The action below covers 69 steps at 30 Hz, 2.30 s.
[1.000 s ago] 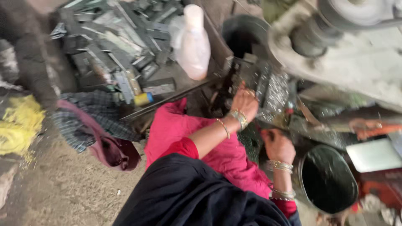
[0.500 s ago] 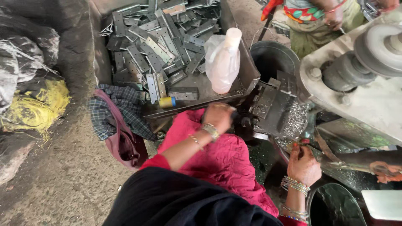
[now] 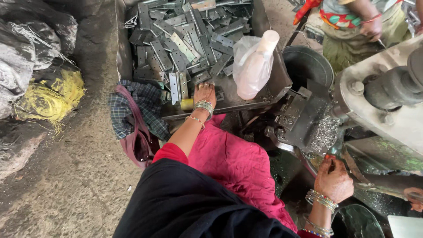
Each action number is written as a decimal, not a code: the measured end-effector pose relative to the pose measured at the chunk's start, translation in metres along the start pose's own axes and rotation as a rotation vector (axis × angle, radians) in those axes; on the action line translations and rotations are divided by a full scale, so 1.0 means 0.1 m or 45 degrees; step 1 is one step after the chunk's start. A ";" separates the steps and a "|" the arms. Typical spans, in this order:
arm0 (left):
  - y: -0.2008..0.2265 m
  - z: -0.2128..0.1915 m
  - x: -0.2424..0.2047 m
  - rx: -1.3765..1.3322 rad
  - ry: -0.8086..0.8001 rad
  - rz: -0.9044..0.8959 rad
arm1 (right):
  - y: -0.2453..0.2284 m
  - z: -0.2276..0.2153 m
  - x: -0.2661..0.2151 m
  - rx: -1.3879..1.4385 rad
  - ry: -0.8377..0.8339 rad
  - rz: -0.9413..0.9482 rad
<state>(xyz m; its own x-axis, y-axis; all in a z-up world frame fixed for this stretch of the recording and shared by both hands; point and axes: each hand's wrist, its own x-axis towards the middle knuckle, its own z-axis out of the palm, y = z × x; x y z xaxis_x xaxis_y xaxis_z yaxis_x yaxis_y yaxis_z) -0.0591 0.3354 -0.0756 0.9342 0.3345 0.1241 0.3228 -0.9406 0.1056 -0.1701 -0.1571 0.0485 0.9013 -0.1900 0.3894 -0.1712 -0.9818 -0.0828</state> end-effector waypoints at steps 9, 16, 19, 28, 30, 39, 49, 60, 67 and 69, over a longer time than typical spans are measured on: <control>0.23 -0.34 0.09 -0.296 -0.239 -0.017 | -0.05 -0.04 0.02 0.038 -0.039 0.012; 0.24 -0.48 0.24 -0.382 -0.278 0.003 | -0.10 -0.10 0.03 -0.033 -0.023 -0.038; 0.18 -0.43 0.30 -0.393 -0.284 0.097 | -0.10 -0.11 0.02 -0.009 -0.018 -0.049; -0.03 -0.25 0.56 -0.502 -0.239 0.306 | -0.09 -0.09 0.03 -0.025 -0.046 0.006; -0.08 -0.24 0.41 -0.330 -0.230 0.261 | -0.08 -0.08 0.03 -0.013 -0.063 -0.004; -0.14 -0.54 -0.10 -0.595 0.175 -0.046 | -0.11 -0.10 0.05 0.031 -0.064 0.012; -0.04 -0.07 -0.13 -0.266 0.174 0.117 | -0.16 -0.19 0.01 0.050 -0.073 0.007; -0.19 -0.38 -0.05 -0.434 0.286 0.109 | -0.15 -0.21 0.06 0.091 -0.120 0.034; 0.16 -1.18 -0.09 -0.397 0.219 0.260 | -0.19 -0.29 0.02 0.064 -0.137 0.038; 0.41 -1.40 -0.15 -0.328 0.146 0.348 | -0.22 -0.31 0.07 0.043 -0.127 0.031</control>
<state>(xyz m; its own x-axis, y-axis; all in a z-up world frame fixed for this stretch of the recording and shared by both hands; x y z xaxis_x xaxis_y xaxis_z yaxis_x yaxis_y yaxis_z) -0.0812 0.3003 0.0651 0.9528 0.0915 0.2896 0.0018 -0.9552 0.2958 -0.1723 -0.1375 0.0813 0.9325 -0.2104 0.2937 -0.1814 -0.9757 -0.1228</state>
